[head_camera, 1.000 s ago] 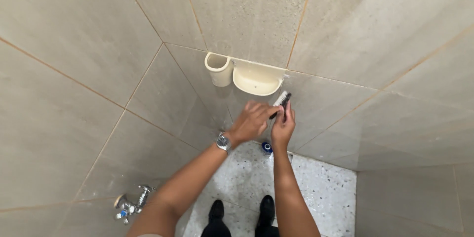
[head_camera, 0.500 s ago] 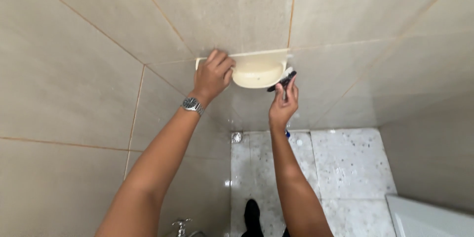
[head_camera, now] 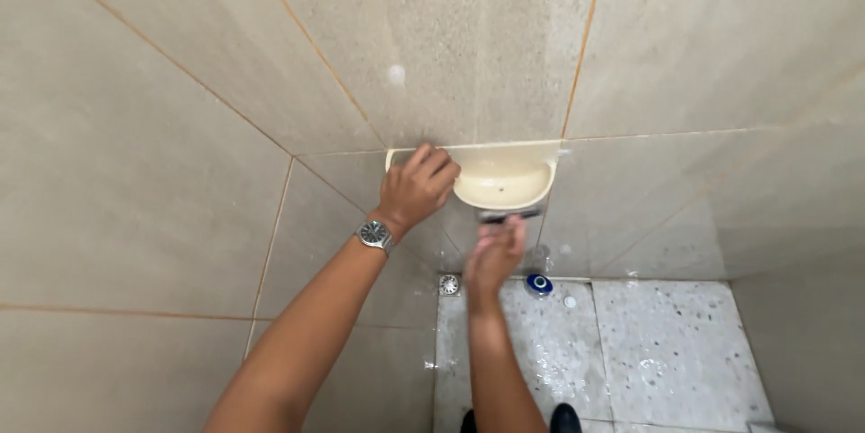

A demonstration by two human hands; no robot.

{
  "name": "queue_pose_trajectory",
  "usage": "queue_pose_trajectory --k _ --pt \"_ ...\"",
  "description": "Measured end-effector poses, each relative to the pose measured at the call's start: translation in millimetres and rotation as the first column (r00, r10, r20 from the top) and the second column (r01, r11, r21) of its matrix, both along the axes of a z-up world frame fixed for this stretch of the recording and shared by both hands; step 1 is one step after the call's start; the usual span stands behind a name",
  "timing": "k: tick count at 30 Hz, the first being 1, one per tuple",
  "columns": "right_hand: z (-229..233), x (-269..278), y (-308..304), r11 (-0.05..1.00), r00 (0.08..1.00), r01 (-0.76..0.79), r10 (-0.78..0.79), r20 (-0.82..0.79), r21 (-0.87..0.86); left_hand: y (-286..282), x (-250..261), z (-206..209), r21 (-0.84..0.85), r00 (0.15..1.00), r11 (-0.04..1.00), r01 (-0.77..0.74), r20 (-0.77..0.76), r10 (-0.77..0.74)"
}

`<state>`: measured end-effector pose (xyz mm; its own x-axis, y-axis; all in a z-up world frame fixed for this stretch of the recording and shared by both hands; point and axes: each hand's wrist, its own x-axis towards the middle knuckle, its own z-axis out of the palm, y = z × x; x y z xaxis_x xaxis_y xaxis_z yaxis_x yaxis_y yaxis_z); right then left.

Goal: Cleaning shower fixtures and accessories with a brush and liquid detergent.

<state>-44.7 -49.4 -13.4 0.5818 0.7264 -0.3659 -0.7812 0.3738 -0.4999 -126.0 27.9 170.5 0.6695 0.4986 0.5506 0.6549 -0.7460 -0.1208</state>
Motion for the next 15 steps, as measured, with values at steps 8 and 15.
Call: queue_pose_trajectory --k 8,15 --pt "-106.4 -55.8 -2.8 0.914 0.967 0.096 0.007 -0.253 0.394 -3.2 1.0 -4.2 0.106 0.999 0.994 0.012 -0.052 -0.006" --pt "54.9 -10.8 2.7 0.988 0.951 -0.110 0.074 -0.299 -0.105 -2.1 -2.9 -8.9 0.140 0.998 0.990 0.034 -0.065 -0.025"
